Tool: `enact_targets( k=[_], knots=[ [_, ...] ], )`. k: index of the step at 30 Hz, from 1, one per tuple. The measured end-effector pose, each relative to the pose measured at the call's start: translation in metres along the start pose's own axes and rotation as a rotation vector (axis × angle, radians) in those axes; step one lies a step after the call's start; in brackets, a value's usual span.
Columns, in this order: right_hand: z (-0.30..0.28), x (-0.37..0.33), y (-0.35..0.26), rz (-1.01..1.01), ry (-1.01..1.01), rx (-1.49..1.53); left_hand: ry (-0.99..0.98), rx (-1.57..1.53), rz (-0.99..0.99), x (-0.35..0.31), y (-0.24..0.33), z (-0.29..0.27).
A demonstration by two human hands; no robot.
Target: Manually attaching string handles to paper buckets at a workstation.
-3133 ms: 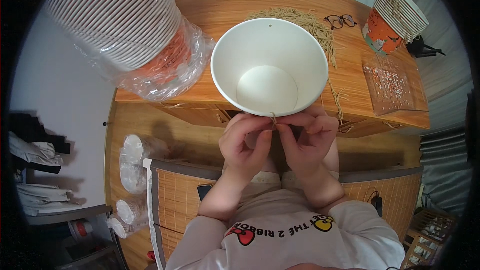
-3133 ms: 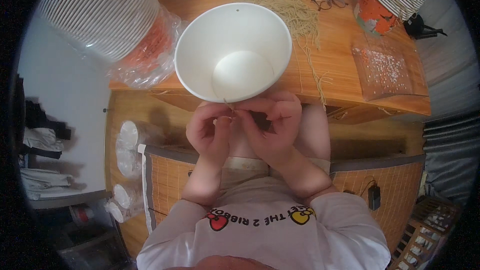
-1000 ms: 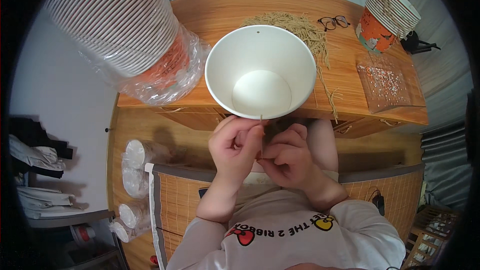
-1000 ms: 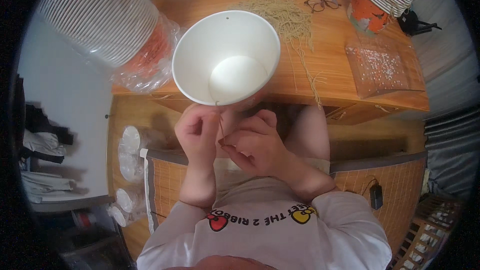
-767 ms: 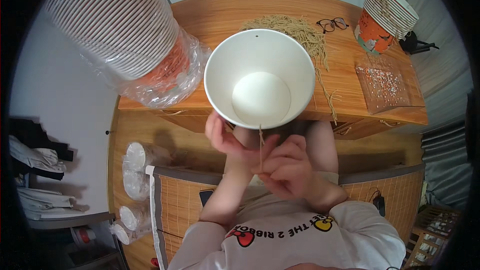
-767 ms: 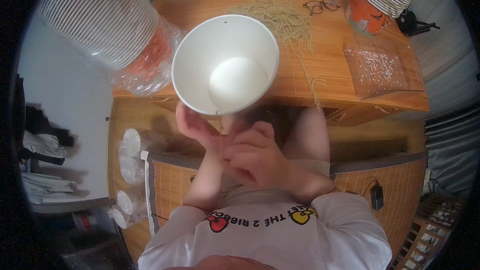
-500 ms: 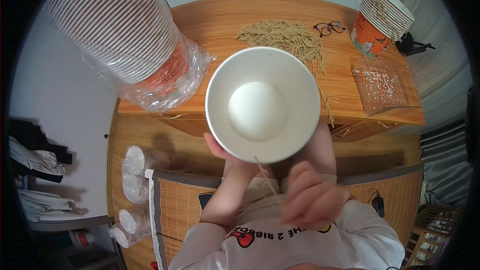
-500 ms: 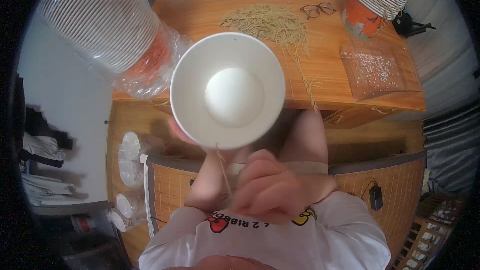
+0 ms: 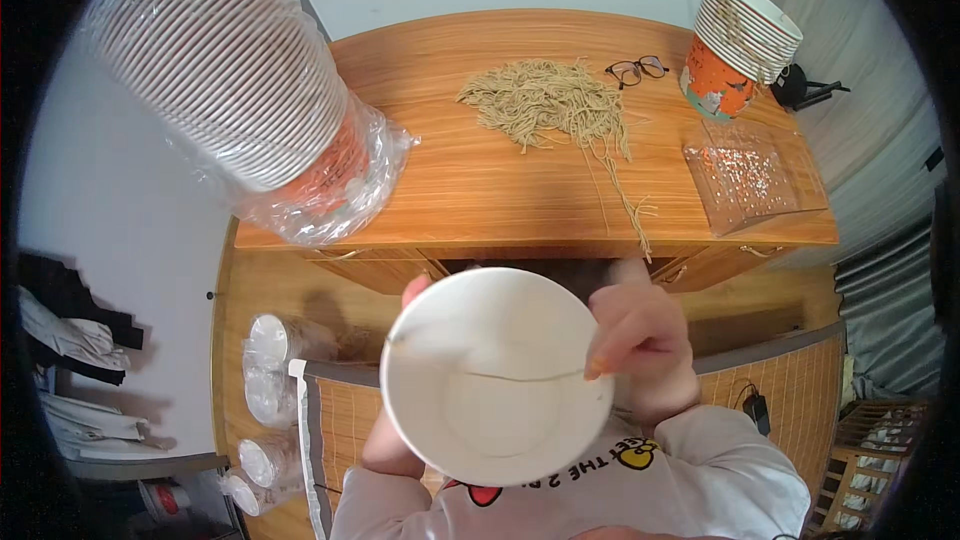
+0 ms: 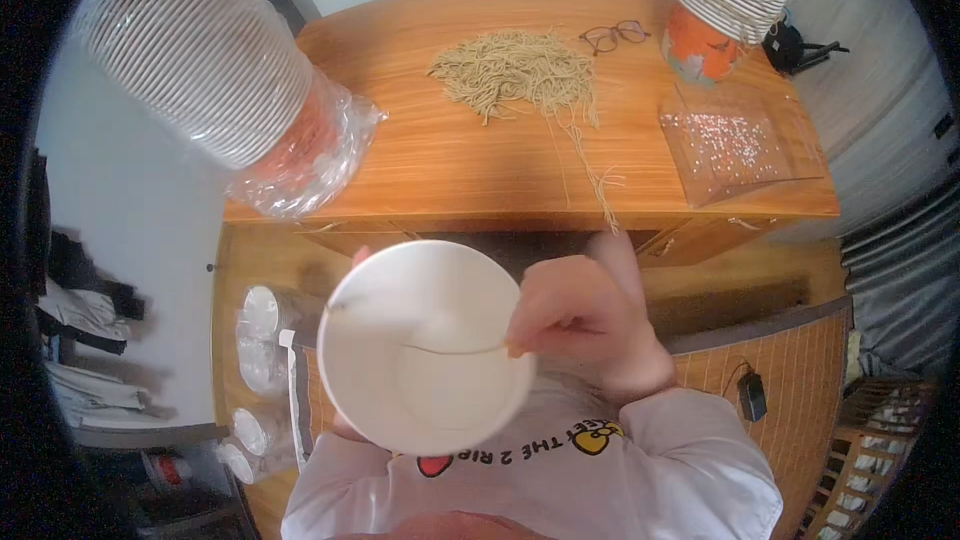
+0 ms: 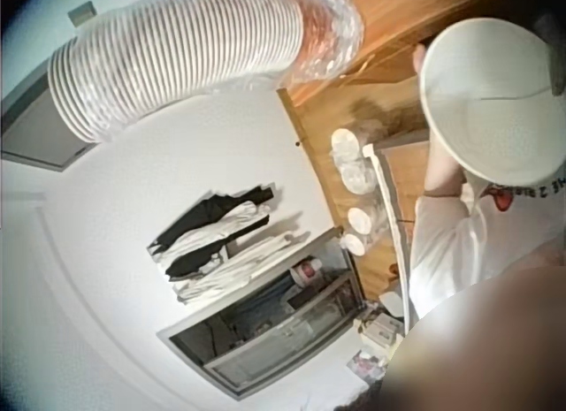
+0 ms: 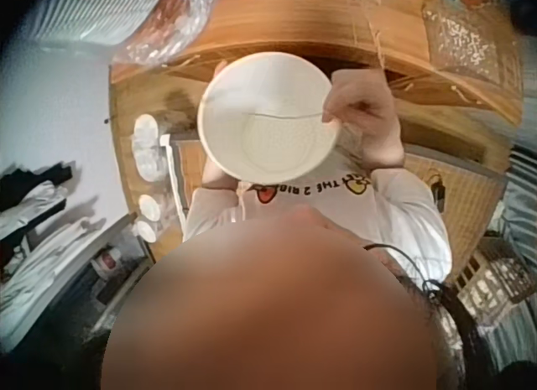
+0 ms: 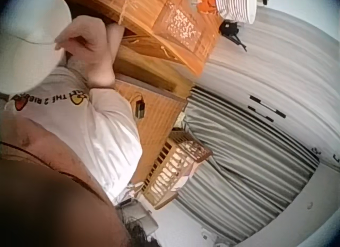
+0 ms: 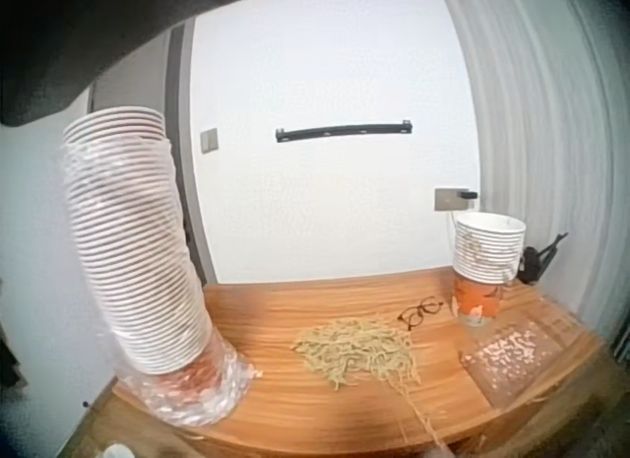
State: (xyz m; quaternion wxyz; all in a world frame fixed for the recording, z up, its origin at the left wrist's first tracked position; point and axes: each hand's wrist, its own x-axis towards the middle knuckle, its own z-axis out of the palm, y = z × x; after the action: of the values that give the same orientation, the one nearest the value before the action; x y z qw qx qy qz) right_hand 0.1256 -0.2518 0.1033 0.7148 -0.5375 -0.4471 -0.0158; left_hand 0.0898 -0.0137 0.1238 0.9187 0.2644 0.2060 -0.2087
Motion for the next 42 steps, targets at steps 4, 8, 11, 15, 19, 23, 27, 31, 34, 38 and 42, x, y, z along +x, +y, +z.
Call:
enact_targets(
  k=[4,8,11,15,19,23,27,31,34,38,42],
  knots=[
    [0.030,0.004,-0.005,0.043,0.355,-0.160,-0.043,-0.042,0.523,0.039,-0.010,-0.035],
    [0.031,0.012,0.001,-0.310,0.597,-0.528,0.013,0.412,1.181,0.056,-0.009,-0.061],
    [0.027,0.014,0.010,-0.325,0.573,-0.650,-0.014,0.567,1.264,0.046,-0.030,-0.074],
    [0.031,0.018,0.019,-0.291,0.585,-0.795,-0.555,0.721,0.995,0.036,-0.068,-0.073],
    [0.036,0.021,0.033,-0.282,0.622,-0.867,-0.478,0.636,0.224,0.026,-0.096,-0.039],
    [0.034,0.022,0.027,-0.195,0.533,-1.007,-0.598,0.610,0.551,0.052,-0.092,-0.044],
    [0.039,0.022,0.027,-0.036,0.618,-0.525,-0.482,0.498,0.597,0.063,-0.072,-0.039],
    [0.038,0.023,0.027,0.018,0.699,0.093,-0.467,0.454,0.634,0.062,-0.066,-0.026],
    [0.036,0.018,0.014,0.120,0.596,0.229,-0.464,0.712,0.458,0.058,-0.063,-0.025],
    [0.030,0.013,-0.007,0.209,0.326,-0.284,-0.405,0.671,0.311,0.060,-0.074,-0.022],
    [0.018,0.007,-0.016,0.148,0.131,-0.549,-0.368,0.299,0.474,0.052,-0.077,-0.003]
  ],
)
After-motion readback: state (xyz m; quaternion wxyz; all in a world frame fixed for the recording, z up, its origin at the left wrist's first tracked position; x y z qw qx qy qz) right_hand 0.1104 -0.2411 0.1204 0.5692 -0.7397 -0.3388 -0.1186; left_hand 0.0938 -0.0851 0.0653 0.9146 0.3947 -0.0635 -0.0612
